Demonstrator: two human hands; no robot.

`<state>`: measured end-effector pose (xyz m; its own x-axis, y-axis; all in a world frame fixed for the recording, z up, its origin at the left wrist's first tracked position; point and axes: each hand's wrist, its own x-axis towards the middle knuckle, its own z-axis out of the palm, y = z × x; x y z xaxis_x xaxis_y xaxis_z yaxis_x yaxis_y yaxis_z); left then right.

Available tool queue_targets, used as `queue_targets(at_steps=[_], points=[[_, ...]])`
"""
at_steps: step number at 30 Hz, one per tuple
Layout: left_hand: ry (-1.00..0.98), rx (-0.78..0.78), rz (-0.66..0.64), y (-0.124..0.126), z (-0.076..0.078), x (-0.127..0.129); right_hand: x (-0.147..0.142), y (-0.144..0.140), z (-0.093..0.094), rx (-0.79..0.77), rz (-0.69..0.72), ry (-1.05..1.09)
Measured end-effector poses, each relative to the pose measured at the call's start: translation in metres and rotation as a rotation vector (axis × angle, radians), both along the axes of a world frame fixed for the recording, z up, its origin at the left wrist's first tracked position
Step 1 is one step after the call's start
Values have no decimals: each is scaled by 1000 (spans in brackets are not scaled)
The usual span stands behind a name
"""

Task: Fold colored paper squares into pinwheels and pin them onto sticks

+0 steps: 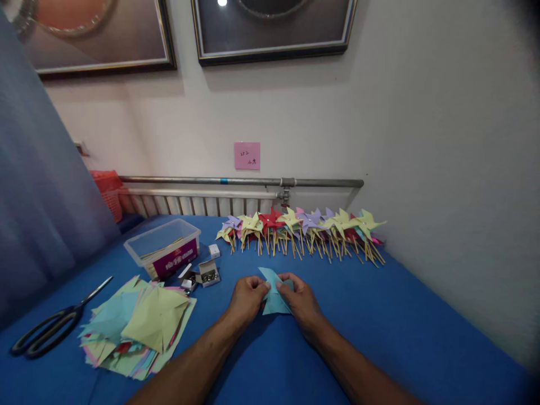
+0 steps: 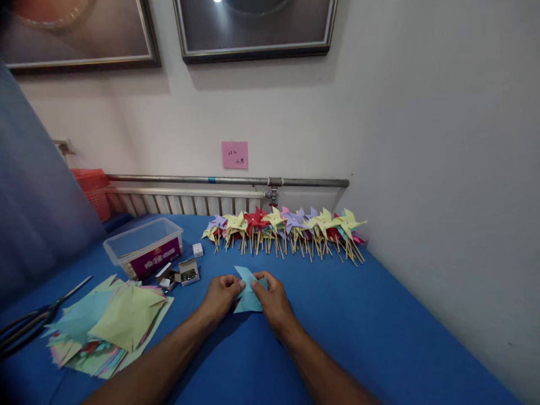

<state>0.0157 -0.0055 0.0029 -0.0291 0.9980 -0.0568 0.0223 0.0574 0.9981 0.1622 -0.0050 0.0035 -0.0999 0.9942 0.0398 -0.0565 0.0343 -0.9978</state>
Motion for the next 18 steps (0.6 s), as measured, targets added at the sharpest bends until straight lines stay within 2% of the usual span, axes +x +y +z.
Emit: queue_targets(at_steps=[9,18], points=[[50,37,12,0,-3,0,1,0,1,35,3,7],[-37,11,53,-1,-1,2,-1,-3,4,-20,-14,-14]])
